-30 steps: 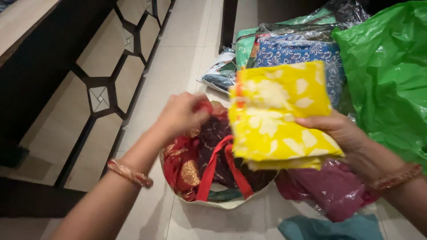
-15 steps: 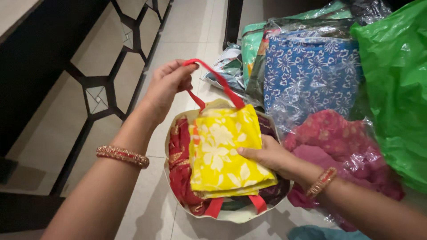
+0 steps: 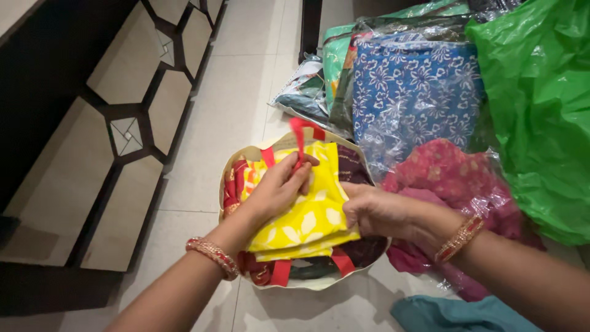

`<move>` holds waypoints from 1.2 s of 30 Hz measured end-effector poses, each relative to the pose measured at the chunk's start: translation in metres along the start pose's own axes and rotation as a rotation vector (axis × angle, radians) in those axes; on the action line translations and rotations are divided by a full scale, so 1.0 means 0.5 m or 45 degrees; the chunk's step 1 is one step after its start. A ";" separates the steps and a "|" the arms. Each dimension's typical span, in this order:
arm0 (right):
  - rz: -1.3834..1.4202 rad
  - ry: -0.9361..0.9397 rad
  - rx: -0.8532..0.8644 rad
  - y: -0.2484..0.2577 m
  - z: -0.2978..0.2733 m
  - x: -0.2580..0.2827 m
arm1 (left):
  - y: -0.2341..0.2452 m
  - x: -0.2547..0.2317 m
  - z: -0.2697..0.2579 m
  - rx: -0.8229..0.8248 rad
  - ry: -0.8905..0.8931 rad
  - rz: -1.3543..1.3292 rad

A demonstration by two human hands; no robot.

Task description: The person takes various items of clothing from the floor, unfolds them to identify the garment, and places them into a yellow and red carry bag.

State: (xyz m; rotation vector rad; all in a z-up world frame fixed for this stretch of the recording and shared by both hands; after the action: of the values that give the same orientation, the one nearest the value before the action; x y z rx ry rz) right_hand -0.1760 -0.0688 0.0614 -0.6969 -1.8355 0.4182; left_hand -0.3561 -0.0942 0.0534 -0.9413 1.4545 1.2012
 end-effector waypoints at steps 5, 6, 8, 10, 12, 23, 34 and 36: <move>-0.026 -0.033 -0.022 -0.049 -0.035 -0.024 | 0.023 0.057 0.035 -0.018 -0.090 -0.281; -0.033 -0.128 -0.128 -0.053 -0.044 -0.035 | 0.026 0.060 0.035 -0.018 -0.091 -0.278; -0.205 -0.157 -0.239 -0.067 -0.059 -0.047 | 0.034 0.060 0.035 -0.018 -0.118 -0.388; -0.376 -0.190 -0.353 -0.070 -0.068 -0.056 | 0.040 0.058 0.029 -0.001 -0.111 -0.400; -0.316 -0.247 -0.307 -0.071 -0.072 -0.077 | 0.041 0.055 0.029 0.016 -0.108 -0.413; -0.904 -0.256 0.024 -0.179 -0.172 -0.060 | -0.022 -0.065 -0.004 0.263 0.141 0.128; -1.611 0.757 -0.507 -0.134 -0.091 0.109 | -0.175 -0.059 -0.113 0.127 -0.360 1.639; -1.066 0.593 -0.515 -0.088 -0.046 0.112 | -0.167 -0.070 -0.106 0.273 -0.293 1.578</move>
State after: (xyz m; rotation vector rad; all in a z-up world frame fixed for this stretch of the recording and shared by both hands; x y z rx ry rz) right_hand -0.1803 -0.0678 0.1362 -0.2008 -1.5909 -0.6278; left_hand -0.2802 -0.1641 0.0711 0.3829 1.9498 1.8459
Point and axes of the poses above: each hand's wrist, its own z-axis towards the middle knuckle, its own y-axis out of the back of the hand, x = y × z, the point moved 5 cm from there along z, towards the middle knuckle, and after that the axes turned 14 degrees about x, right-handed, at the moved point
